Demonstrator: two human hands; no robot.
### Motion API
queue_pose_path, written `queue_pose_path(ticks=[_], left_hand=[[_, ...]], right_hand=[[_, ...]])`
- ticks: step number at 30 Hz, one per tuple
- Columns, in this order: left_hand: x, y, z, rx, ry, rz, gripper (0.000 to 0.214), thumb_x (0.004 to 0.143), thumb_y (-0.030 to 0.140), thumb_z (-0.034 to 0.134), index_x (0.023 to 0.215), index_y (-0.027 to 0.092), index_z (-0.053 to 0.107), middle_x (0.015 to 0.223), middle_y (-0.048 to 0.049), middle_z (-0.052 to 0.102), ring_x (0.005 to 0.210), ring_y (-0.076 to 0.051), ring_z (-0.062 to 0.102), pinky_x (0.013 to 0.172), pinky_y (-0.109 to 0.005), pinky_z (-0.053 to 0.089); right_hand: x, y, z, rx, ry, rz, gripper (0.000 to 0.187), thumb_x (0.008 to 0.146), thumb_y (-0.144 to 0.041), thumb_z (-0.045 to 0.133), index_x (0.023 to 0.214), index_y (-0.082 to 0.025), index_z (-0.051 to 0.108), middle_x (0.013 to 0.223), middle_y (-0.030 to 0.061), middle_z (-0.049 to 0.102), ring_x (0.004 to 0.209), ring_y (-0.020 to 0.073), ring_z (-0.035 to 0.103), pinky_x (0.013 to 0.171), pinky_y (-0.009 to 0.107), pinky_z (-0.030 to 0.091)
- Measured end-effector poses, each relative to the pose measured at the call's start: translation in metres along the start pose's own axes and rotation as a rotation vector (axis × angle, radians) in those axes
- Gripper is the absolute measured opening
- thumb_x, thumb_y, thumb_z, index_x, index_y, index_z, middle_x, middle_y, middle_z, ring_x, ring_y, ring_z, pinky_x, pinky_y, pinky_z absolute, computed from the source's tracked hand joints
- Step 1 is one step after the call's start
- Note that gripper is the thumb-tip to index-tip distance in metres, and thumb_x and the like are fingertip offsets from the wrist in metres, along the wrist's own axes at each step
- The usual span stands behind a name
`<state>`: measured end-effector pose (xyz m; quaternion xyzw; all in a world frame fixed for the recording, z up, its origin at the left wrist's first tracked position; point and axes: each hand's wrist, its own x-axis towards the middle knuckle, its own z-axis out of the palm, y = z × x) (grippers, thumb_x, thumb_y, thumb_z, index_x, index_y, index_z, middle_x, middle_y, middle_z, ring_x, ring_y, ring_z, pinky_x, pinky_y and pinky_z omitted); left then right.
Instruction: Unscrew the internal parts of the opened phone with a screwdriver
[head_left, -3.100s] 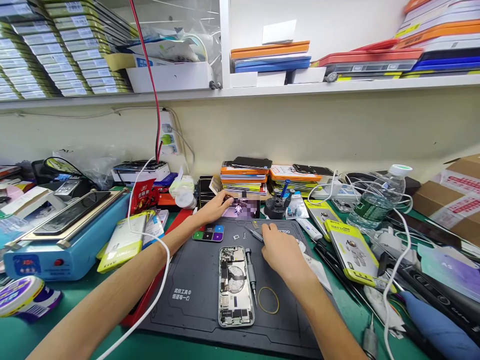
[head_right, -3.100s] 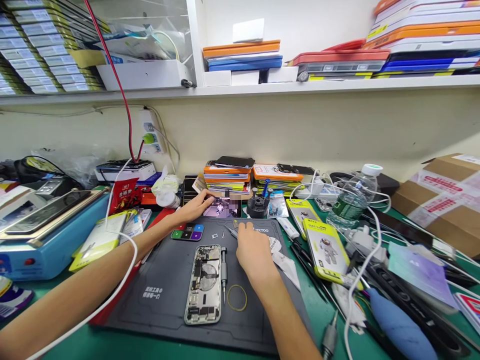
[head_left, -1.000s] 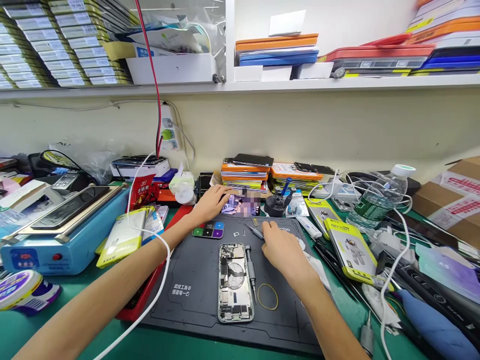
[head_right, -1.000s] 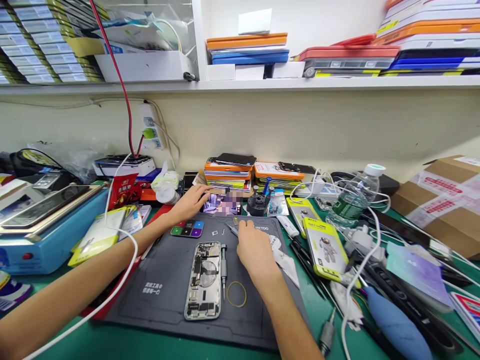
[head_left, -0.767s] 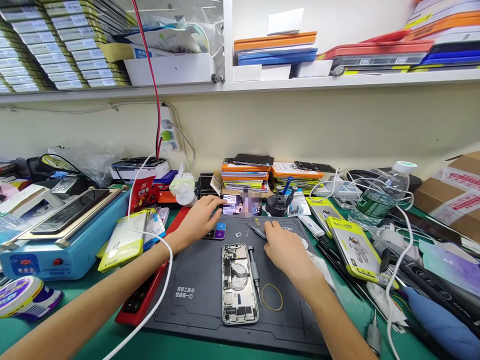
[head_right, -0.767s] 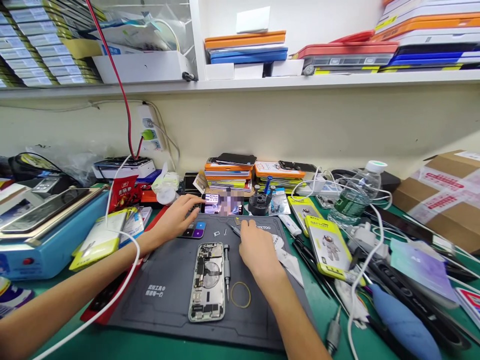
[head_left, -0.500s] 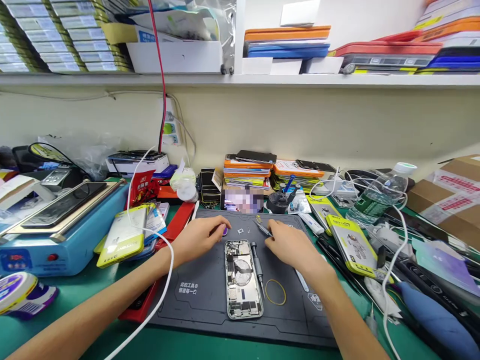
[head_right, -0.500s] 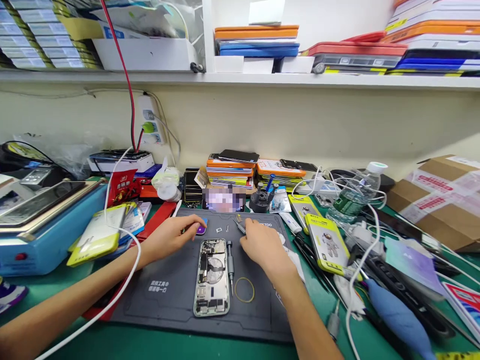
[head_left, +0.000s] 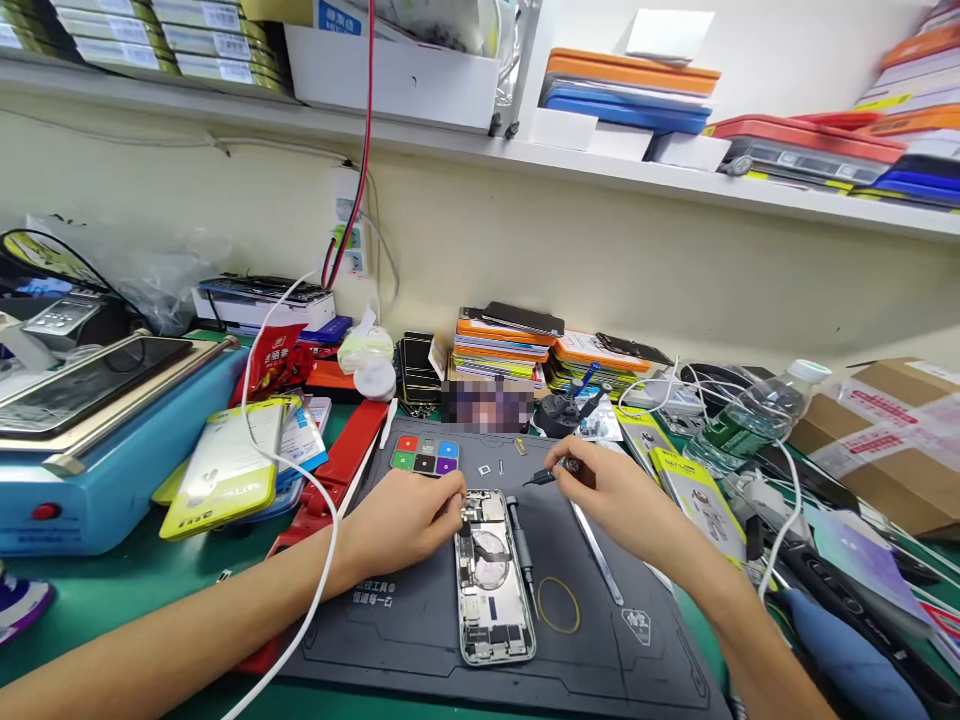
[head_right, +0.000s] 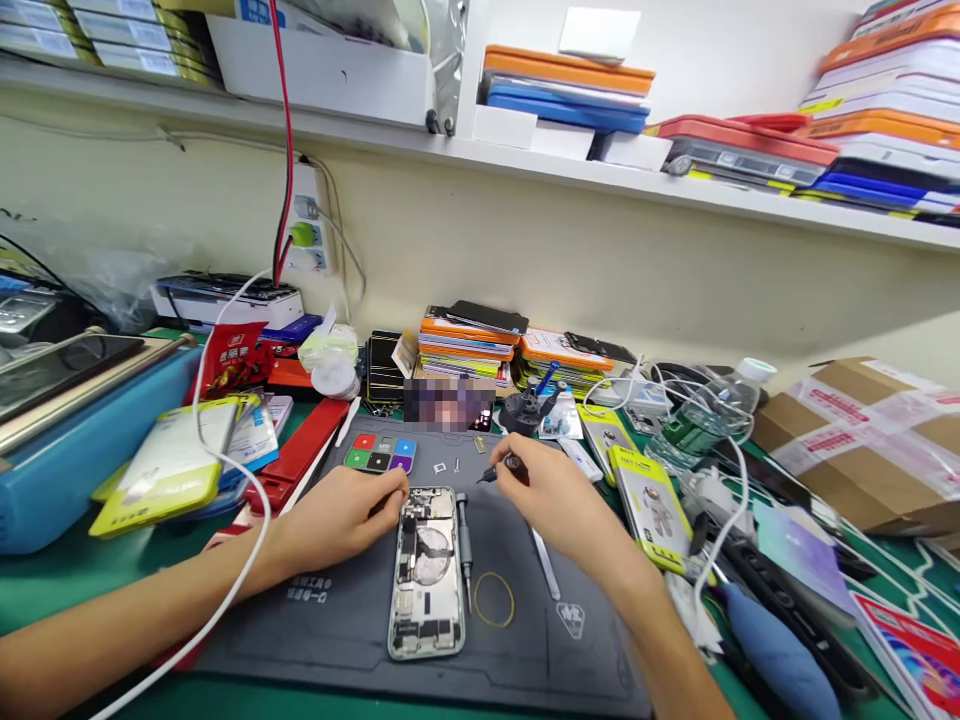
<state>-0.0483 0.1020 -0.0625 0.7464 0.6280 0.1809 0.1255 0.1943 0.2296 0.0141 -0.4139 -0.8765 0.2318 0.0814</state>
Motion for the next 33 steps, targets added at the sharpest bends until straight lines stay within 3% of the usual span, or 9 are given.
queue_pose_path(ticks=[4,8,11,15,21,26,29,31,33], left_hand=[[0.000,0.002,0.001,0.012,-0.001,0.031,0.021,0.100,0.032,0.033,0.095,0.022,0.051,0.078,0.0009,0.065,0.067,-0.017,0.060,0.062,-0.032,0.022],[-0.001,0.001,0.002,0.012,-0.019,0.032,0.024,0.101,0.034,0.031,0.093,0.022,0.050,0.073,0.0013,0.062,0.063,-0.016,0.056,0.061,-0.033,0.019],[-0.002,-0.001,0.002,-0.019,-0.054,0.025,0.021,0.101,0.033,0.032,0.092,0.023,0.048,0.075,0.0027,0.061,0.063,-0.015,0.054,0.061,-0.033,0.020],[-0.001,-0.004,0.001,-0.039,-0.125,0.044,0.019,0.101,0.033,0.032,0.089,0.023,0.043,0.068,0.0040,0.052,0.057,-0.014,0.044,0.059,-0.033,0.019],[-0.005,-0.001,0.001,-0.052,-0.115,0.308,0.012,0.098,0.036,0.048,0.098,0.024,0.048,0.082,0.0059,0.063,0.068,-0.012,0.055,0.060,-0.033,0.030],[-0.022,0.021,0.003,0.174,-0.098,0.526,0.043,0.092,0.065,0.053,0.098,0.023,0.047,0.084,0.0021,0.060,0.065,-0.018,0.052,0.050,-0.037,0.024],[-0.033,0.032,0.006,0.183,-0.218,0.477,0.061,0.069,0.058,0.082,0.102,0.024,0.044,0.095,0.0023,0.062,0.069,-0.019,0.053,0.046,-0.036,0.020],[-0.035,0.034,0.009,0.187,-0.223,0.456,0.059,0.072,0.062,0.078,0.100,0.024,0.043,0.096,0.0017,0.062,0.071,-0.020,0.055,0.047,-0.036,0.020],[-0.035,0.034,0.011,0.182,-0.187,0.442,0.049,0.086,0.067,0.062,0.097,0.024,0.041,0.092,0.0016,0.061,0.071,-0.020,0.055,0.048,-0.036,0.021]], right_hand=[[0.003,0.001,0.017,0.269,0.012,-0.061,0.024,0.098,-0.037,0.051,0.106,-0.020,0.065,0.090,0.0014,0.062,0.078,0.0143,0.052,0.070,0.027,0.039],[0.003,0.004,0.040,0.387,0.052,-0.054,0.030,0.099,-0.045,0.055,0.111,-0.019,0.067,0.107,0.0045,0.060,0.090,0.0148,0.056,0.078,0.027,0.045],[-0.002,0.006,0.050,0.325,0.155,-0.084,0.028,0.101,-0.044,0.053,0.110,-0.022,0.068,0.120,0.0037,0.058,0.094,0.0132,0.057,0.081,0.026,0.045],[-0.006,0.013,0.057,0.261,0.186,-0.032,0.029,0.106,-0.046,0.044,0.116,-0.026,0.062,0.108,-0.0005,0.067,0.092,0.0137,0.060,0.081,0.027,0.044],[-0.009,0.020,0.061,0.319,0.271,-0.054,0.037,0.106,-0.043,0.047,0.142,-0.033,0.044,0.116,-0.0013,0.068,0.093,0.0104,0.066,0.084,0.023,0.050],[-0.012,0.018,0.061,0.178,0.327,-0.168,0.045,0.108,-0.036,0.043,0.153,-0.035,0.033,0.100,-0.0010,0.067,0.082,0.0092,0.064,0.075,0.021,0.050],[-0.012,0.018,0.063,0.100,0.285,-0.196,0.047,0.108,-0.033,0.043,0.154,-0.038,0.031,0.106,-0.0017,0.067,0.087,0.0092,0.067,0.077,0.021,0.050],[-0.012,0.018,0.064,0.101,0.252,-0.194,0.052,0.108,-0.033,0.043,0.157,-0.036,0.027,0.110,-0.0002,0.068,0.091,0.0107,0.068,0.079,0.023,0.052],[-0.012,0.017,0.063,0.123,0.241,-0.191,0.055,0.107,-0.033,0.044,0.159,-0.034,0.025,0.110,0.0004,0.069,0.089,0.0112,0.069,0.078,0.024,0.052]])
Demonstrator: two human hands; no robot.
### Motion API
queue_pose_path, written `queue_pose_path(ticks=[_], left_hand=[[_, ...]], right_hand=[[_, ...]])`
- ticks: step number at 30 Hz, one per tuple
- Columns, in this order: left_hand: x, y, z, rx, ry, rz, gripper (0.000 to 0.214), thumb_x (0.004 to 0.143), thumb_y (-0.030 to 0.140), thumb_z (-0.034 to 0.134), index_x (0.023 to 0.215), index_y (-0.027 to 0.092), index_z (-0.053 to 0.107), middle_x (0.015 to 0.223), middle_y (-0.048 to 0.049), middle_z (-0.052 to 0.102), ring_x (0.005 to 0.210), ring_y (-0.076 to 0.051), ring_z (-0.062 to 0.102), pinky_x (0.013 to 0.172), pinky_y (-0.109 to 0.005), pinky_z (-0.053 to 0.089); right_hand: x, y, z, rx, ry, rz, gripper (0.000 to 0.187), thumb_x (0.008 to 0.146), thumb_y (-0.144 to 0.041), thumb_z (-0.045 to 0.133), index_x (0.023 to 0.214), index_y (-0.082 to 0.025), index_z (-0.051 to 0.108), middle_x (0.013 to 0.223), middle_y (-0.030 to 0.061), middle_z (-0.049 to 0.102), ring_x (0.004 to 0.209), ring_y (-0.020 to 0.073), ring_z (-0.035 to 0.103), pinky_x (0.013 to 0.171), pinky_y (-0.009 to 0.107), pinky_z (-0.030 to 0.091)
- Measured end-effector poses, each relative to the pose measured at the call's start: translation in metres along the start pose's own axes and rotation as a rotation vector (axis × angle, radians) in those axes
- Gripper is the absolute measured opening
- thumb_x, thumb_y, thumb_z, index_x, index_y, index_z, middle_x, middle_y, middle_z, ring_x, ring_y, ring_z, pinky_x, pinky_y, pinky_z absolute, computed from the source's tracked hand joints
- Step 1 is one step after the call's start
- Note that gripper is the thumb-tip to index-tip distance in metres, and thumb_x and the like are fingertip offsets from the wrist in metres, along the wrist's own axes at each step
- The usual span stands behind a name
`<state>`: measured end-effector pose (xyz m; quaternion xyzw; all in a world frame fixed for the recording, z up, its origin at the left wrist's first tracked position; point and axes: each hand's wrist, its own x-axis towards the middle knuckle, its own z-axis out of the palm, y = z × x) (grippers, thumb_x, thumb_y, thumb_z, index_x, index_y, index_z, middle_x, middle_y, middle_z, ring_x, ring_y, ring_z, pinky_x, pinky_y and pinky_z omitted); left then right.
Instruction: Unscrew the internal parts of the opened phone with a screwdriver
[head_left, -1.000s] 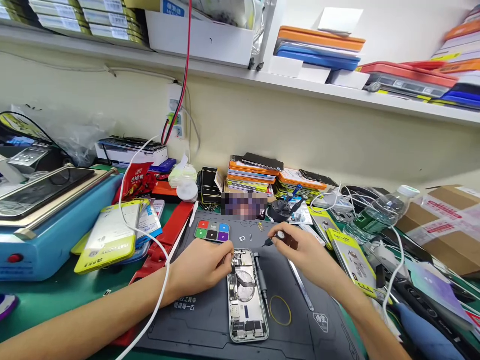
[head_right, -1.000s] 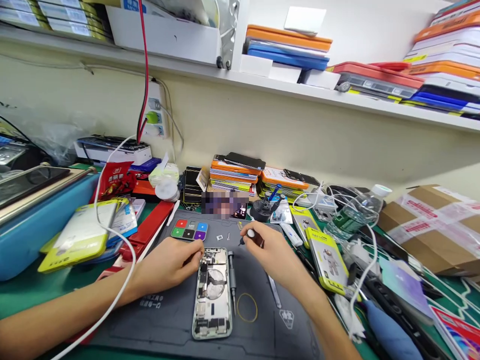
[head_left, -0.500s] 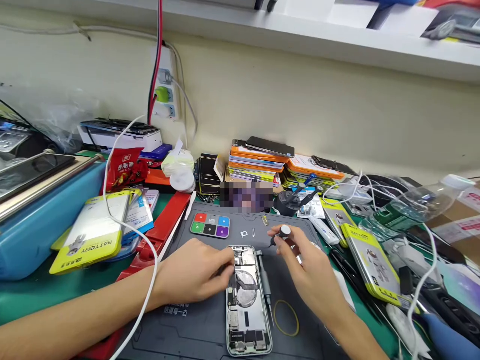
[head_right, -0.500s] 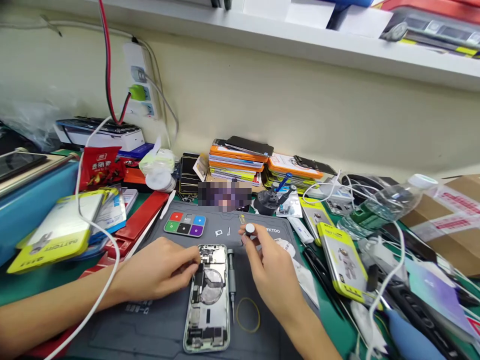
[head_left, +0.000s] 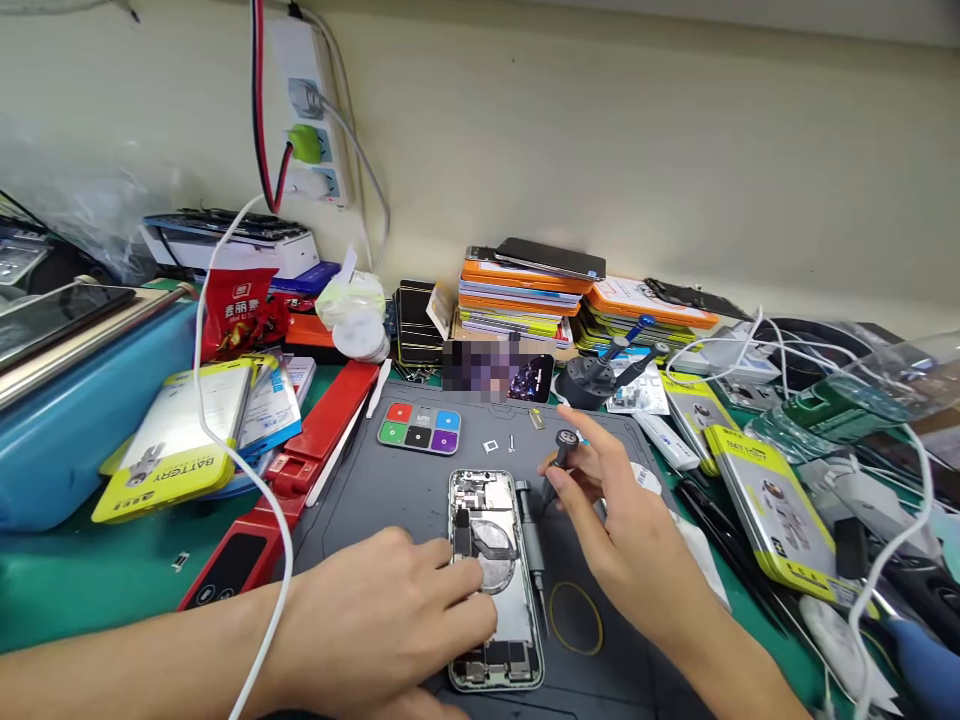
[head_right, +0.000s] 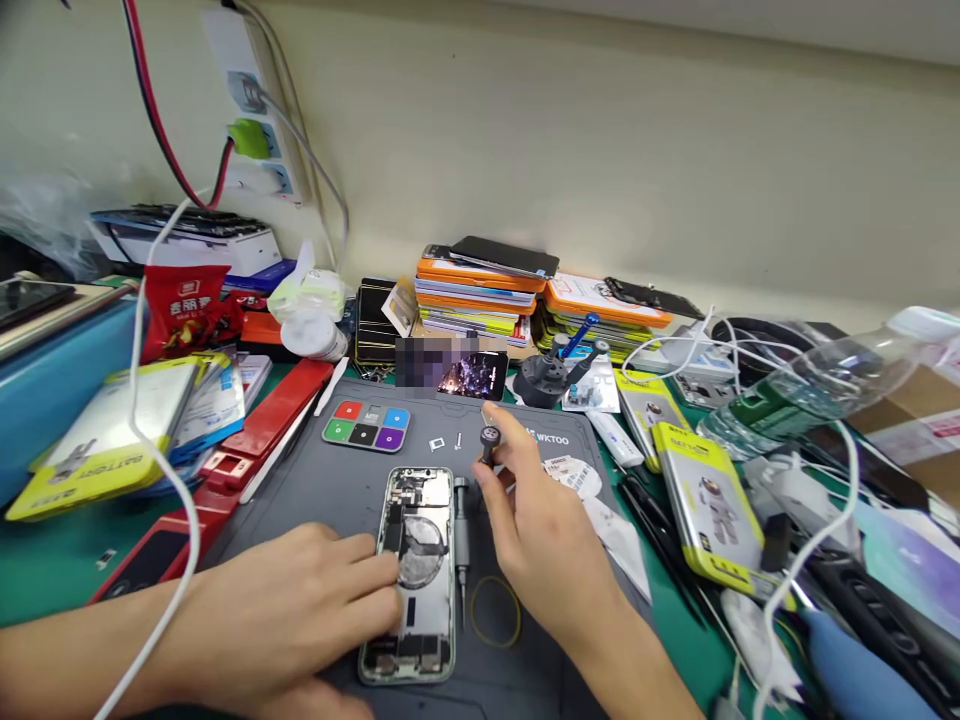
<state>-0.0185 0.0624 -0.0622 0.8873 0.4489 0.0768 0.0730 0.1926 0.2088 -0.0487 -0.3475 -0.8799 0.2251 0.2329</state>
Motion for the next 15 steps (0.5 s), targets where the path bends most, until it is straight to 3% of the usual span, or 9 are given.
queue_pose_path(ticks=[5,15], left_hand=[[0.002,-0.006,0.003,-0.082,0.023,-0.022,0.041,0.095,0.063,0.051,0.096,0.024,0.039,0.092,0.0031,0.062,0.073,-0.018,0.057,0.052,-0.035,0.024],[0.001,-0.018,0.000,-0.244,-0.004,-0.119,0.036,0.096,0.059,0.054,0.095,0.023,0.047,0.095,0.0033,0.063,0.080,-0.015,0.057,0.057,-0.034,0.025]], right_hand=[[0.000,-0.003,-0.006,0.012,-0.002,-0.013,0.057,0.104,-0.031,0.049,0.156,-0.039,0.025,0.101,-0.0060,0.068,0.066,0.0073,0.060,0.067,0.023,0.050],[0.003,-0.001,-0.005,0.065,-0.054,0.060,0.048,0.105,-0.039,0.044,0.152,-0.035,0.034,0.101,-0.0024,0.068,0.075,0.0109,0.065,0.067,0.025,0.050]])
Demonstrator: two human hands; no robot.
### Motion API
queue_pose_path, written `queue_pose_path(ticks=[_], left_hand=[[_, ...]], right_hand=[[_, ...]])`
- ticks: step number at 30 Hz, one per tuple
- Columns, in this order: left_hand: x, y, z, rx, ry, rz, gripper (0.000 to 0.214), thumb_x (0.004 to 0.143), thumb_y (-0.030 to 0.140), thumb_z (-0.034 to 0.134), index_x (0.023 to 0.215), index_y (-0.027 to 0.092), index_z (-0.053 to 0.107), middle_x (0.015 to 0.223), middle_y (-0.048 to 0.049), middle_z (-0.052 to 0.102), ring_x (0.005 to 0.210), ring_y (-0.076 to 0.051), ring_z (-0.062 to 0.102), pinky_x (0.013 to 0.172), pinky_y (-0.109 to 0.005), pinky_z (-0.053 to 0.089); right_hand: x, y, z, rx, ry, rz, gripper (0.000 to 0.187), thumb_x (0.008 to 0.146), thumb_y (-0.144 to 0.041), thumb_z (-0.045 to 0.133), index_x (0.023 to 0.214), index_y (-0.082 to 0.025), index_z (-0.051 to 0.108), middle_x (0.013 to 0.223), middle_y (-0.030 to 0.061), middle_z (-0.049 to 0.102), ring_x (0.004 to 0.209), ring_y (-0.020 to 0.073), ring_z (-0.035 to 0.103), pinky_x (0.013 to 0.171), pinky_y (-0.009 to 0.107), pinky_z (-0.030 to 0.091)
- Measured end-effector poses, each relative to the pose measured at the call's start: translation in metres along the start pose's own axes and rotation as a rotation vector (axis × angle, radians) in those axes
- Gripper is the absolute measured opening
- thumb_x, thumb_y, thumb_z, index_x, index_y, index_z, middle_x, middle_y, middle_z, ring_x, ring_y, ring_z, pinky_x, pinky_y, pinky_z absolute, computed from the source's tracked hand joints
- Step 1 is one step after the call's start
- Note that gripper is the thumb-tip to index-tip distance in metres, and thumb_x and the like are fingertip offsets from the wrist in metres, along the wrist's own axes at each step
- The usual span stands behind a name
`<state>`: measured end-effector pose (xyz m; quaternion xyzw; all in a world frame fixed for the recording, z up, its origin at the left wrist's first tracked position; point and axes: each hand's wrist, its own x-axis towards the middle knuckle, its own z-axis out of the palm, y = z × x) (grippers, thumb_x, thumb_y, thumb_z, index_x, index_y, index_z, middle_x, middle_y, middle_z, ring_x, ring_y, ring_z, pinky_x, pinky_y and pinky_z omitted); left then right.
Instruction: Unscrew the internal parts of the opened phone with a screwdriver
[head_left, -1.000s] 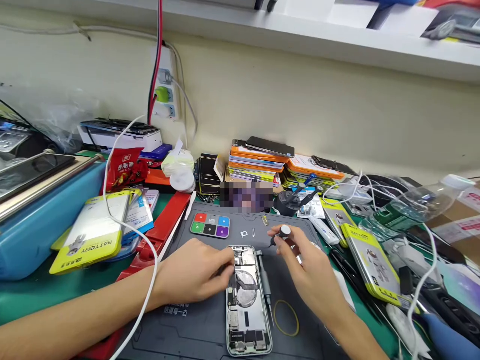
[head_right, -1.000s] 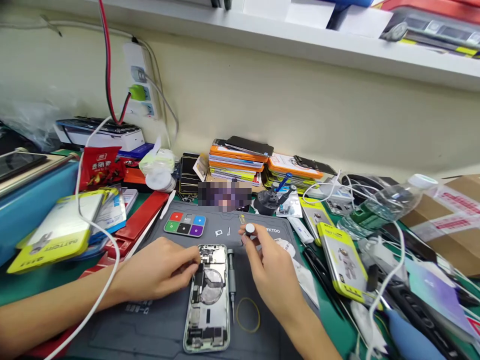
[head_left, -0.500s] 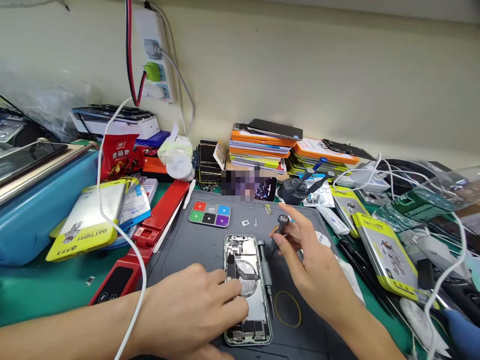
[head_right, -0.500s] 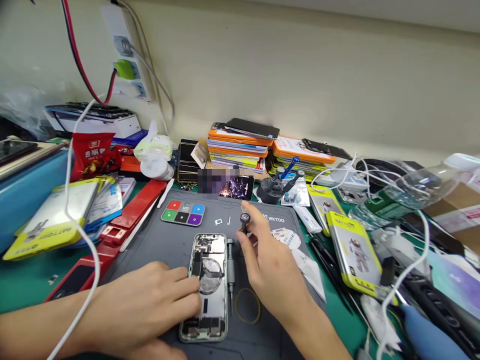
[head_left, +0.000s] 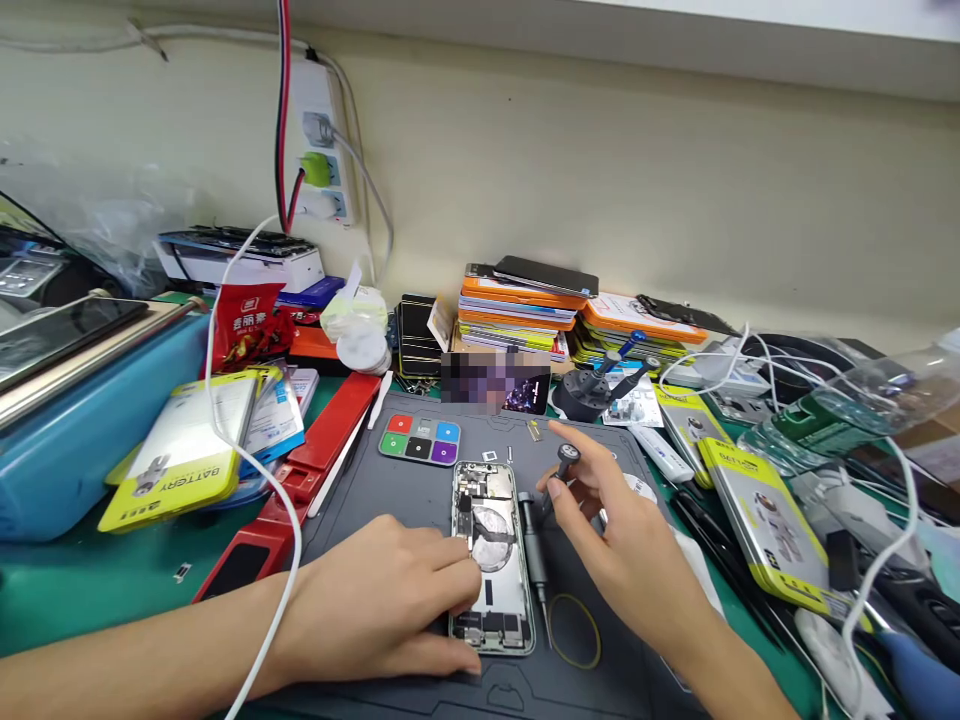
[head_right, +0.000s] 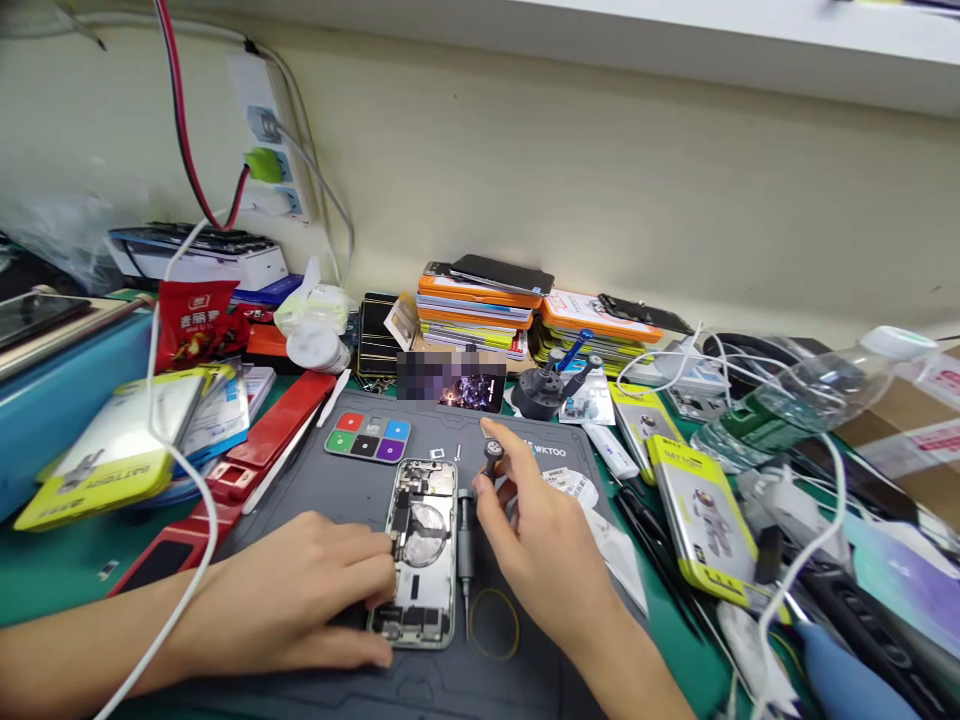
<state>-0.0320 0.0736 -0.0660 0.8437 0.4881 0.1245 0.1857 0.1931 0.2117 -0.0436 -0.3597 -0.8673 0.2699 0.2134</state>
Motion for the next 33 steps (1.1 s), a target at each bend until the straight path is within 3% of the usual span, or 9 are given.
queue_pose_path(ticks=[6,10,14,18,22,27,33], left_hand=[[0.000,-0.005,0.000,0.031,0.037,-0.040,0.034,0.100,0.056,0.047,0.093,0.023,0.046,0.090,0.0041,0.063,0.075,-0.014,0.055,0.058,-0.033,0.025],[0.001,-0.007,-0.003,-0.082,0.022,-0.064,0.035,0.100,0.056,0.047,0.089,0.023,0.049,0.083,0.0058,0.063,0.071,-0.012,0.053,0.059,-0.030,0.027],[0.002,-0.008,-0.006,-0.037,0.091,-0.151,0.034,0.106,0.042,0.037,0.082,0.020,0.046,0.075,0.0037,0.060,0.065,-0.012,0.051,0.061,-0.033,0.026],[0.003,-0.010,-0.006,0.000,0.115,-0.287,0.038,0.106,0.043,0.032,0.079,0.020,0.045,0.071,0.0032,0.056,0.061,-0.012,0.048,0.061,-0.035,0.021],[0.003,-0.011,-0.005,0.042,0.046,-0.316,0.040,0.106,0.045,0.029,0.080,0.020,0.048,0.073,0.0022,0.058,0.066,-0.013,0.052,0.062,-0.035,0.019],[0.002,-0.011,-0.005,0.056,0.018,-0.292,0.039,0.107,0.043,0.027,0.081,0.021,0.048,0.077,0.0025,0.060,0.070,-0.015,0.054,0.065,-0.035,0.022],[0.002,-0.010,-0.006,0.059,0.018,-0.266,0.038,0.107,0.041,0.029,0.081,0.021,0.048,0.079,0.0031,0.061,0.072,-0.014,0.054,0.065,-0.034,0.022]], right_hand=[[0.000,0.001,0.001,0.009,-0.011,-0.006,0.049,0.106,-0.038,0.044,0.153,-0.036,0.033,0.102,-0.0024,0.068,0.078,0.0111,0.067,0.066,0.024,0.049],[0.000,0.000,-0.001,0.003,-0.017,-0.034,0.044,0.106,-0.036,0.046,0.148,-0.040,0.038,0.099,-0.0054,0.067,0.075,0.0088,0.064,0.068,0.022,0.049],[0.000,-0.001,-0.001,0.021,-0.007,-0.030,0.043,0.105,-0.035,0.049,0.147,-0.038,0.039,0.099,-0.0046,0.067,0.075,0.0091,0.064,0.066,0.022,0.048],[-0.001,0.002,0.001,0.066,-0.017,0.003,0.049,0.107,-0.036,0.045,0.153,-0.042,0.029,0.109,-0.0041,0.067,0.082,0.0091,0.065,0.080,0.024,0.051],[-0.001,0.005,-0.001,0.120,-0.034,-0.002,0.054,0.108,-0.035,0.040,0.159,-0.041,0.020,0.112,-0.0012,0.066,0.082,0.0099,0.063,0.079,0.026,0.051],[0.001,0.005,-0.004,0.009,-0.022,-0.059,0.062,0.107,-0.036,0.044,0.163,-0.036,0.017,0.095,-0.0014,0.063,0.078,0.0118,0.059,0.075,0.028,0.048],[0.000,0.007,-0.002,-0.221,-0.126,0.019,0.050,0.104,-0.039,0.046,0.152,-0.035,0.031,0.075,-0.0064,0.056,0.064,0.0136,0.055,0.062,0.029,0.036]])
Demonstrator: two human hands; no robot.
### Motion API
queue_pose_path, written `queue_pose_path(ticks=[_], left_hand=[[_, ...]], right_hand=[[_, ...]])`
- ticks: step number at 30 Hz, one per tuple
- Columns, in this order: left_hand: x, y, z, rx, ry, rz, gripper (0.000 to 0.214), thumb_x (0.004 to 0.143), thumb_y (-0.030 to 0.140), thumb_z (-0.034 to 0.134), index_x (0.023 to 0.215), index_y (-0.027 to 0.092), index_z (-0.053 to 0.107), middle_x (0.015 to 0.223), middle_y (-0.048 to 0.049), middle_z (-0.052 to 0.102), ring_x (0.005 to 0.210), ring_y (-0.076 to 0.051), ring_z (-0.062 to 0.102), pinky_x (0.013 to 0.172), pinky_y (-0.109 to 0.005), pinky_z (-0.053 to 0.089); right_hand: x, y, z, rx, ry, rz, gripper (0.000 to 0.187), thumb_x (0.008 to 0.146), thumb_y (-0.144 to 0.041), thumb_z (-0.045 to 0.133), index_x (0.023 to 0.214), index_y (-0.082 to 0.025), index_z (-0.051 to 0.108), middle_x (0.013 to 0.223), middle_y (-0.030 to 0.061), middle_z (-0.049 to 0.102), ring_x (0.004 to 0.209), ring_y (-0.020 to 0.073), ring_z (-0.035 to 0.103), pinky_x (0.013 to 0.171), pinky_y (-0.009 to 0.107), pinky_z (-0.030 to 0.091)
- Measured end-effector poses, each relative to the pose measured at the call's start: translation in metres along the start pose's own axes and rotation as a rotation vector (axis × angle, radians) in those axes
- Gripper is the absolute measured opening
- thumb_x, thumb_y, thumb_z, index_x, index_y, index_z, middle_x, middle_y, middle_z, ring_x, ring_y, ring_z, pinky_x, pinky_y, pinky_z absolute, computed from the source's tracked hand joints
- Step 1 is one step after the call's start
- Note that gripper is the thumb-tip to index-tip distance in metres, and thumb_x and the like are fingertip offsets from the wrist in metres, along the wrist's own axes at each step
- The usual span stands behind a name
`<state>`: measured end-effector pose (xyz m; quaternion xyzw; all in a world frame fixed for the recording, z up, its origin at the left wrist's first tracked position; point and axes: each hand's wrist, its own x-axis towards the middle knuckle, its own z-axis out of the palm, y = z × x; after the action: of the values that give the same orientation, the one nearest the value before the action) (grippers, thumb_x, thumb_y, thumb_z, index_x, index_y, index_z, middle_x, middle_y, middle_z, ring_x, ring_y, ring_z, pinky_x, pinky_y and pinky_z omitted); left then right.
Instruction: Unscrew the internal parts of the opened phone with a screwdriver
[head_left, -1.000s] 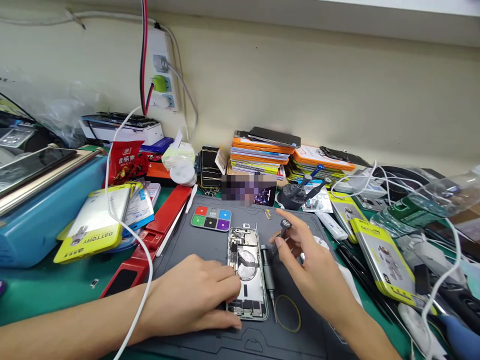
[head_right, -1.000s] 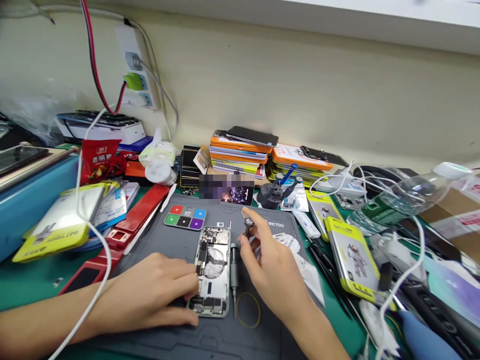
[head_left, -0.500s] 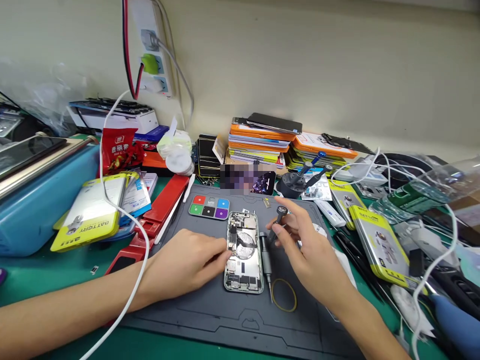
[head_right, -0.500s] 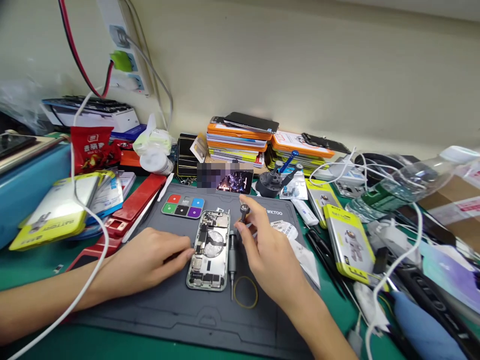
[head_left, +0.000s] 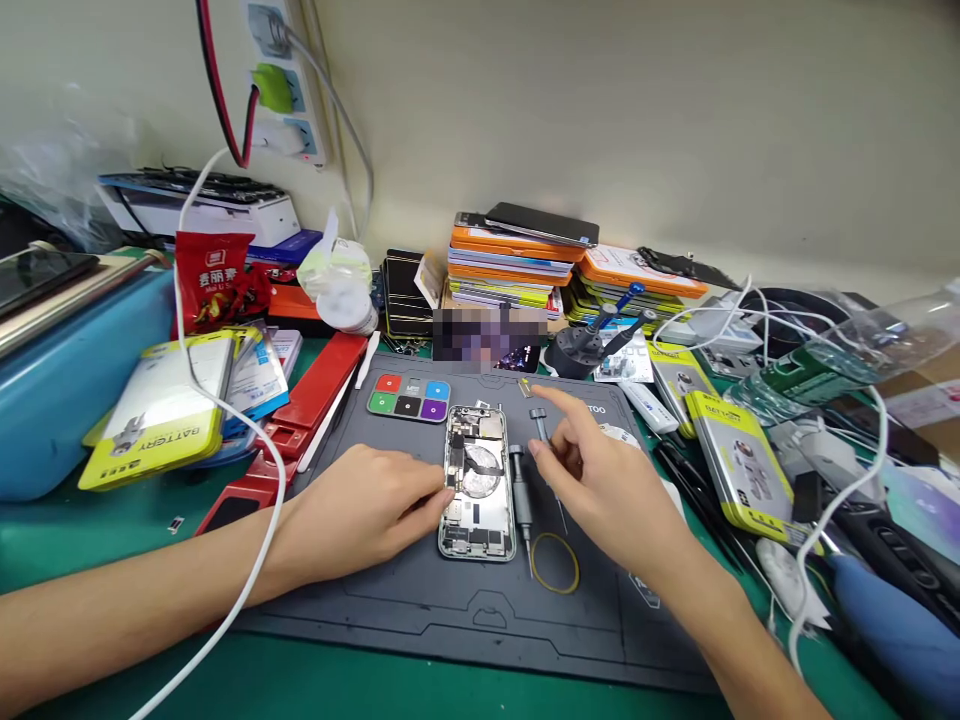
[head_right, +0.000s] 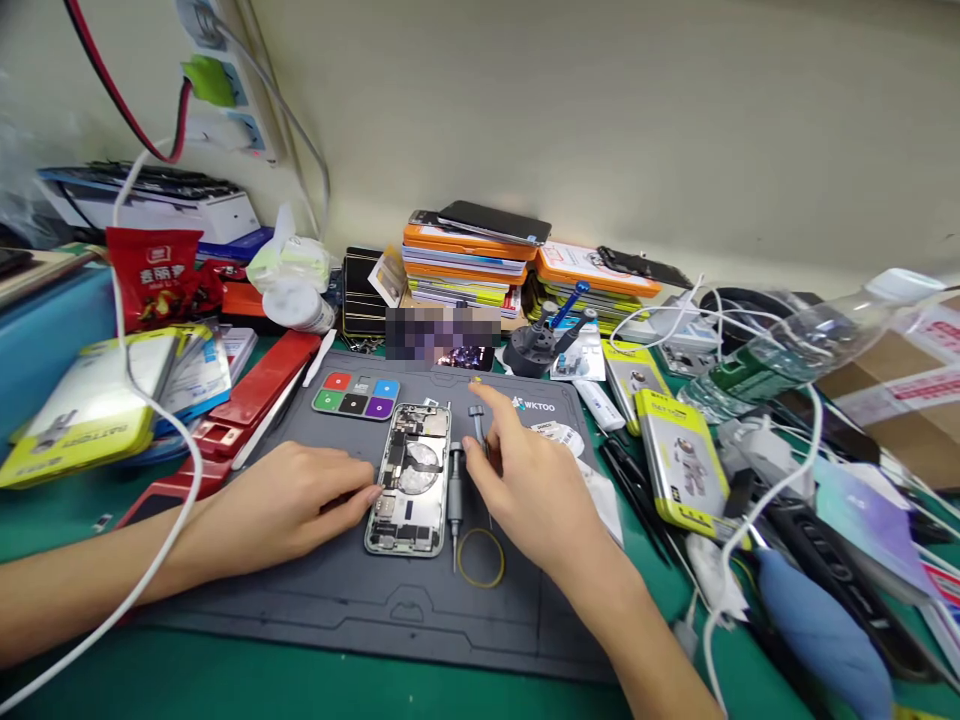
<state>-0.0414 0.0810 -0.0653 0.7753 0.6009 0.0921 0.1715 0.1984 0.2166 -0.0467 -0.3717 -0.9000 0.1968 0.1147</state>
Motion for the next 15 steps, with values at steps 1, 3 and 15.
queue_pose_path(ticks=[1,3,15], left_hand=[[0.000,0.000,0.000,-0.003,0.001,0.001,0.038,0.107,0.041,0.029,0.081,0.021,0.048,0.079,0.0032,0.061,0.072,-0.014,0.054,0.065,-0.034,0.022],[-0.001,0.000,0.000,-0.006,0.001,0.004,0.038,0.107,0.041,0.029,0.081,0.021,0.048,0.078,0.0032,0.061,0.071,-0.015,0.053,0.065,-0.033,0.023],[0.001,0.001,0.001,0.016,0.029,0.009,0.039,0.107,0.040,0.030,0.080,0.020,0.050,0.073,0.0019,0.058,0.069,-0.014,0.052,0.066,-0.033,0.025]], right_hand=[[0.000,0.000,0.001,-0.056,-0.024,0.007,0.048,0.103,-0.039,0.046,0.149,-0.033,0.034,0.073,-0.0065,0.055,0.063,0.0147,0.055,0.061,0.029,0.034],[0.001,0.001,0.003,-0.151,-0.086,0.007,0.042,0.102,-0.037,0.045,0.143,-0.030,0.039,0.070,-0.0063,0.056,0.059,0.0164,0.054,0.058,0.029,0.029],[-0.002,-0.011,0.000,-0.062,-0.173,0.026,0.051,0.098,-0.066,0.050,0.077,-0.020,0.054,0.067,-0.0032,0.060,0.060,0.0146,0.050,0.060,0.029,0.026]])
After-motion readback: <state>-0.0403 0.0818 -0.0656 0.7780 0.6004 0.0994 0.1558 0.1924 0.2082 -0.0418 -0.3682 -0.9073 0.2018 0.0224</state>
